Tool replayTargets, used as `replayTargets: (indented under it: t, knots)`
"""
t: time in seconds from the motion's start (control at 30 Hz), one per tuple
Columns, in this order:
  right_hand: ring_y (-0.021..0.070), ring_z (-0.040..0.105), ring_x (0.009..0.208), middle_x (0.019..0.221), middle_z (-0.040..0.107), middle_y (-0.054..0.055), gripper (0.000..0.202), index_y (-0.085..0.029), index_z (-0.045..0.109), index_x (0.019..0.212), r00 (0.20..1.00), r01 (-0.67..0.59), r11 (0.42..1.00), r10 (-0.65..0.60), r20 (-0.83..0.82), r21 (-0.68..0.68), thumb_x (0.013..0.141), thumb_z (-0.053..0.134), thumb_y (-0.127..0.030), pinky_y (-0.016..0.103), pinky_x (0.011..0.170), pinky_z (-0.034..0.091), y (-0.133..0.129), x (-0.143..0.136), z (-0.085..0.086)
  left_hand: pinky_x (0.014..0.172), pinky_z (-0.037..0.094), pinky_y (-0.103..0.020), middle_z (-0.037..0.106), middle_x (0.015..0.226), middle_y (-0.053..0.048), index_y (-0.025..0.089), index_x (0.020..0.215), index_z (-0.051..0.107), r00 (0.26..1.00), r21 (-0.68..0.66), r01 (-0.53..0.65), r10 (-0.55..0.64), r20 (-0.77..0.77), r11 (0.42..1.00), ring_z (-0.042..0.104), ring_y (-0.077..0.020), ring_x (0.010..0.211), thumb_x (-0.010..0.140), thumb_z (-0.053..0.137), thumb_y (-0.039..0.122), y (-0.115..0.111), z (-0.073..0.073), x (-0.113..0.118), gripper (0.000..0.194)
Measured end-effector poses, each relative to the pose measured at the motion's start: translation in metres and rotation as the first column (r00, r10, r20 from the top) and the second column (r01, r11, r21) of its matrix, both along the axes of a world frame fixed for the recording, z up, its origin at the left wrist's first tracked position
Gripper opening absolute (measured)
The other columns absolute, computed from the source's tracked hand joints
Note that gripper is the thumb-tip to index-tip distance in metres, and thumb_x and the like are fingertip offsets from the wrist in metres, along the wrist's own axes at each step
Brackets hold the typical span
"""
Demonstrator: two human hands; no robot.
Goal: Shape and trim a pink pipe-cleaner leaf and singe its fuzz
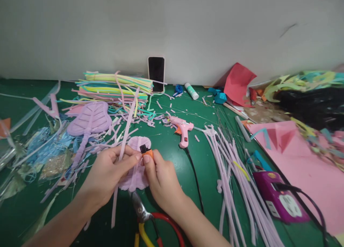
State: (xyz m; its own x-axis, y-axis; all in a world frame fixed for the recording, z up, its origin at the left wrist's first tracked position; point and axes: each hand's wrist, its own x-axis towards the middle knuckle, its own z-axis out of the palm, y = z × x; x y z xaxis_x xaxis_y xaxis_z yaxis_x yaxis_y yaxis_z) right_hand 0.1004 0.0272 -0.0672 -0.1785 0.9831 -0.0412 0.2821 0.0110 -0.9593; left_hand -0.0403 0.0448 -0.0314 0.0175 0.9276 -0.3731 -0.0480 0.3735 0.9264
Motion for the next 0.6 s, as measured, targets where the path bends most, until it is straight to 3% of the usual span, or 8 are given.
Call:
replayTargets:
  t: [0.6]
  knots:
    - [0.0113, 0.041, 0.045, 0.051, 0.044, -0.007, 0.033, -0.024, 0.044, 0.078, 0.999, -0.043, 0.999, 0.043, -0.003, 0.002, 0.101, 0.034, -0.045, 0.023, 0.047, 0.032, -0.0008, 0.0, 0.0024, 0.036, 0.013, -0.017, 0.033, 0.04, 0.012, 0.018, 0.059, 0.056, 0.995, -0.11, 0.05, -0.041, 0.086, 0.993, 0.022, -0.0022, 0.037, 0.066, 0.072, 0.03, 0.003, 0.0044, -0.0009, 0.021]
